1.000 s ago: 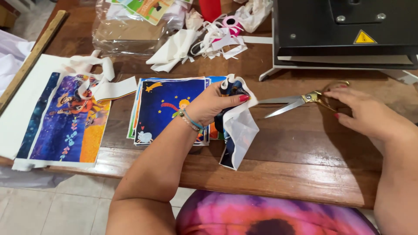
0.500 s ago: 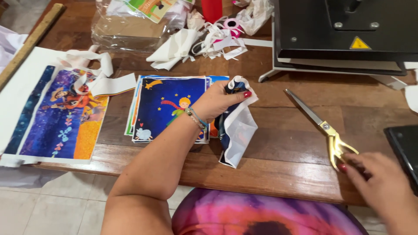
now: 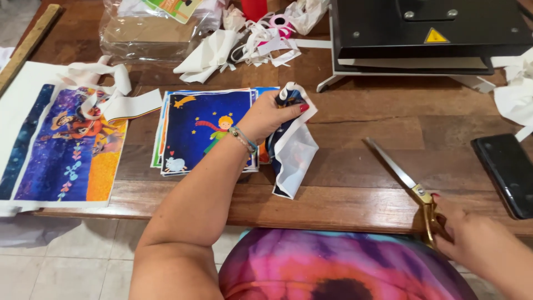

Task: Cutting out printed graphic designs from fabric sheets using scissors.

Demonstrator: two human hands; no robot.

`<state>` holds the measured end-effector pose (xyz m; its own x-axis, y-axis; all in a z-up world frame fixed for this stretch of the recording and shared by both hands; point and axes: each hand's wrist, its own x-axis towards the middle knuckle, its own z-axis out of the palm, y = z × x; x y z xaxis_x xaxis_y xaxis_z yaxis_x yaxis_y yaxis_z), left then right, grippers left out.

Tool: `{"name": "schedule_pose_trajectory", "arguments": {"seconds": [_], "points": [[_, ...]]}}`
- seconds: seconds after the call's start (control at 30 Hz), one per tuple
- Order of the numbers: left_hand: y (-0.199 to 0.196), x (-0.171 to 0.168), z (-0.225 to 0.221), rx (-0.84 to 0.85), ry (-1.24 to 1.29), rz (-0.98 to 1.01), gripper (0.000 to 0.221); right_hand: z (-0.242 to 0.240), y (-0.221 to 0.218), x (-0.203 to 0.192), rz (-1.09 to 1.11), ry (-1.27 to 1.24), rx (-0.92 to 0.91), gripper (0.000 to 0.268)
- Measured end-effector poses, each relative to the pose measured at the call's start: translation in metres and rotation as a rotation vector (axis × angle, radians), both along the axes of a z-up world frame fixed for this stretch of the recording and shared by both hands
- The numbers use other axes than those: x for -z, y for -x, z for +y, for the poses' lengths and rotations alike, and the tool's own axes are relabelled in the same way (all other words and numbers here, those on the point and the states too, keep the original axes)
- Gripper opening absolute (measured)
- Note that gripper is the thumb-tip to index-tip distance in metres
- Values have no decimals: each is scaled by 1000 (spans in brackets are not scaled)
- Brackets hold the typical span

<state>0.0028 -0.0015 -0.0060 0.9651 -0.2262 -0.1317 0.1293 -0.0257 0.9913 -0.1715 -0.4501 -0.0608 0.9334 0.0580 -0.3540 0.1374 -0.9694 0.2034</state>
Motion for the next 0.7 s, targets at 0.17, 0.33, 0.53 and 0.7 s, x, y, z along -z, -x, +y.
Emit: {"name": "schedule_pose_trajectory", "arguments": {"seconds": [0.17,0.33,0.53,0.7], "points": [[5,-24,10,-41,200,-49,15,-27,-46,35,775,-1671,236,90],[6,-40,23,-57,206,-133,13,36,-59,5,748,-1791,204,98],[-4,-19,19,-40,255,-106,9,118,-125,-74,564,-1815,1,98],[0,-19,12,-74,383,-40,13,131,-175,-54,278,-1548,160,85]]}}
